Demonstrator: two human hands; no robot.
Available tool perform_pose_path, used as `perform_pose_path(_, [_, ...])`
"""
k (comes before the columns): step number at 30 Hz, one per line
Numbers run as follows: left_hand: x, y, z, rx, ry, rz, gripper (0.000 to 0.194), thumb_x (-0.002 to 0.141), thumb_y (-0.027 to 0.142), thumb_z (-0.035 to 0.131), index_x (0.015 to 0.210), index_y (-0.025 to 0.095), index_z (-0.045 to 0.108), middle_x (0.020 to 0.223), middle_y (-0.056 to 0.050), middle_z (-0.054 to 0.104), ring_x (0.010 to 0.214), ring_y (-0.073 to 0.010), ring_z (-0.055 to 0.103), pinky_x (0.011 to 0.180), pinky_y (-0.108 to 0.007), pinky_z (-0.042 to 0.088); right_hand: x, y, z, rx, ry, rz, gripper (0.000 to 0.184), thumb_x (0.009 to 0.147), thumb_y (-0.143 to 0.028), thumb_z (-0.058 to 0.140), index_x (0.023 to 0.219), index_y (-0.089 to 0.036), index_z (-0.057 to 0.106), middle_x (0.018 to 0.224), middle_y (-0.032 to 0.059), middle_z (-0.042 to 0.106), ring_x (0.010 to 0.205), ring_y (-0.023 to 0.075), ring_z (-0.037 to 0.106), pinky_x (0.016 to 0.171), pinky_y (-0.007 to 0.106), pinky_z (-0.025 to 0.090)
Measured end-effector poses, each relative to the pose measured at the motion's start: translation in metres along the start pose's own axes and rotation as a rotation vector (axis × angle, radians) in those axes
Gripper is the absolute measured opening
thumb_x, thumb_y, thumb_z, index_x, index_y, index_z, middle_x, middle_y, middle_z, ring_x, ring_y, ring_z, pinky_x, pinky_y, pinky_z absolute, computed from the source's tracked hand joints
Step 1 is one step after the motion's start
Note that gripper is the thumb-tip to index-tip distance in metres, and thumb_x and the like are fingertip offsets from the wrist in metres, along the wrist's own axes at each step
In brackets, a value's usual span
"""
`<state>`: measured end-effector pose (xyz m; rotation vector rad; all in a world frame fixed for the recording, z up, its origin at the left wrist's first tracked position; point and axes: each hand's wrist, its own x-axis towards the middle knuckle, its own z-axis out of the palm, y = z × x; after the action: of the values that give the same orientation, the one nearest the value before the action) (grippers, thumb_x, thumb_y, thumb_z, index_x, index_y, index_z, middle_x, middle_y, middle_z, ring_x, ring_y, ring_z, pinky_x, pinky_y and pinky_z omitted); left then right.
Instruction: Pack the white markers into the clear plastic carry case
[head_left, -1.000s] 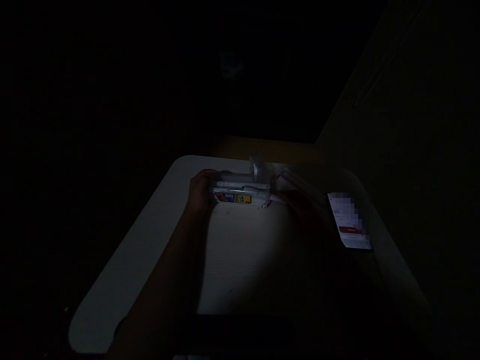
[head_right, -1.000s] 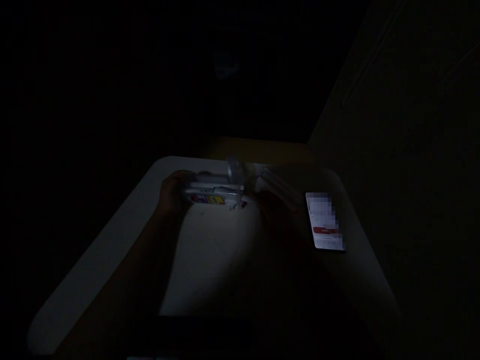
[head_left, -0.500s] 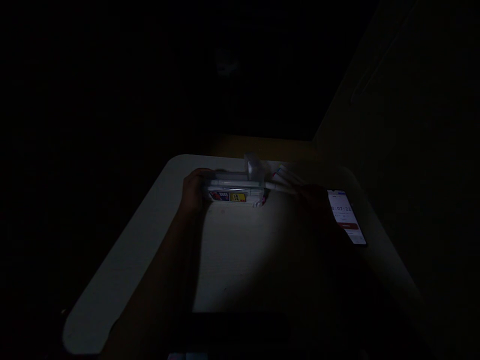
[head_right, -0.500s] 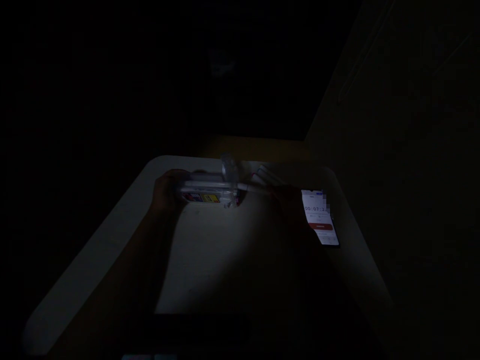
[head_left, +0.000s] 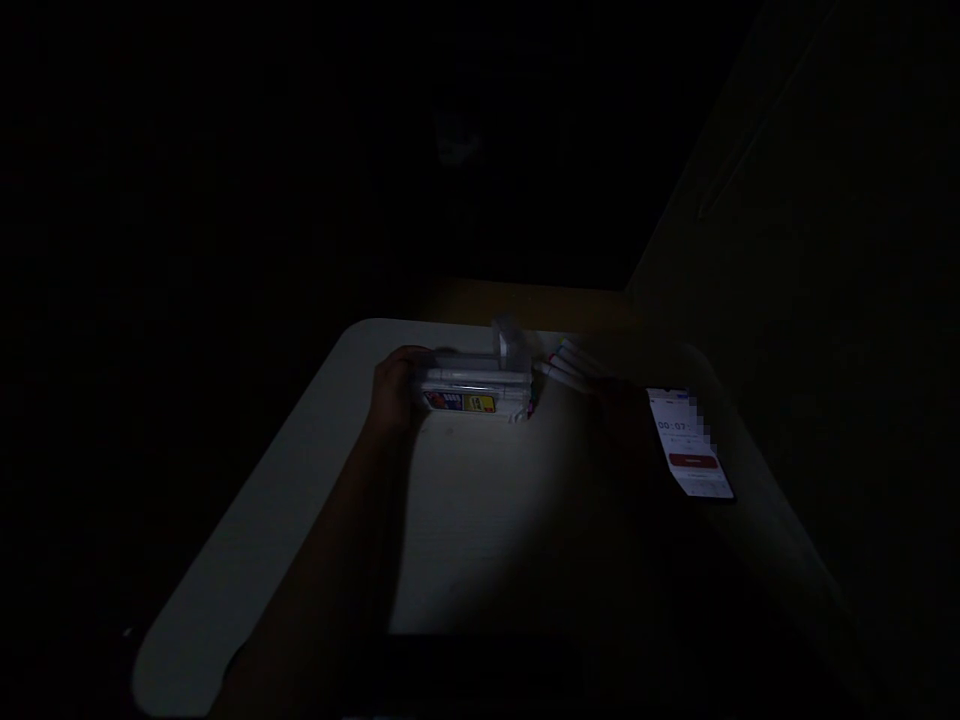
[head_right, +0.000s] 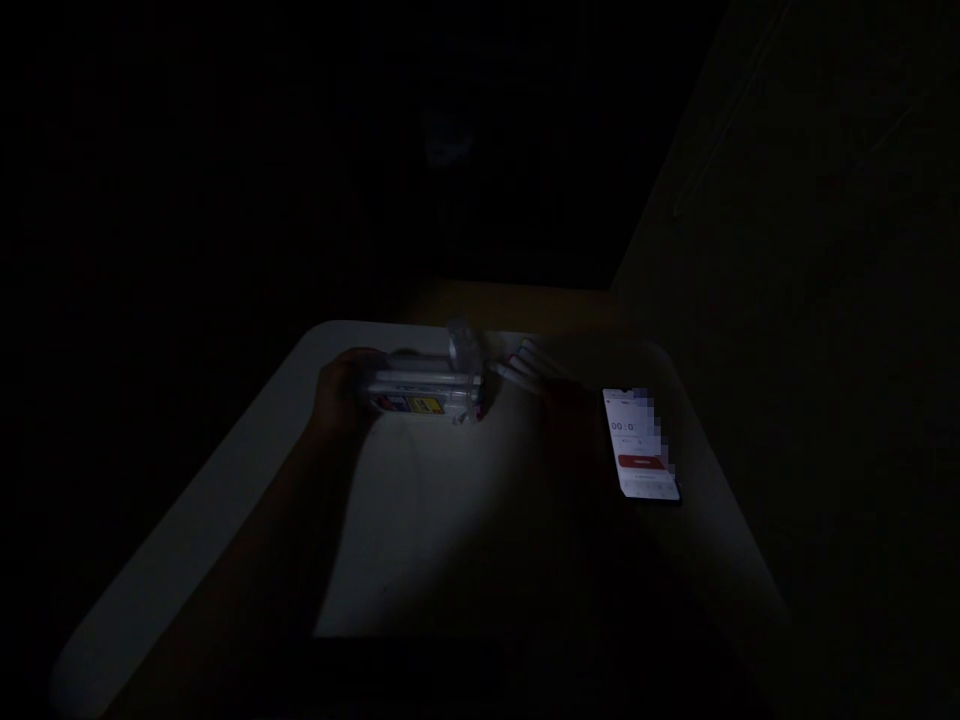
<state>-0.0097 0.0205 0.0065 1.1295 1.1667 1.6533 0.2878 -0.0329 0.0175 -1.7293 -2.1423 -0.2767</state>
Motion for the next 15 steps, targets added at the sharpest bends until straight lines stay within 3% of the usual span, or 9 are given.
perform_pose_path(15, [-0.0047,0.0089,0.0049,-0.055,0.005,-0.015,0.025,0.059,0.029,0.050,0.073,0.014,0.065,0.066,-0.003,0.062,0.056,-0.0157,0.056,0.051,-0.025,0.044,-0.0011,-0.0076,0.0011,0.033,-0.005,0.042,0.034,0.092,-0.037,0.054,0.119,-0.017,0.056,0.122,0.0084,0.058,0.104,0.0184,0.059,0.090,0.040,0.052])
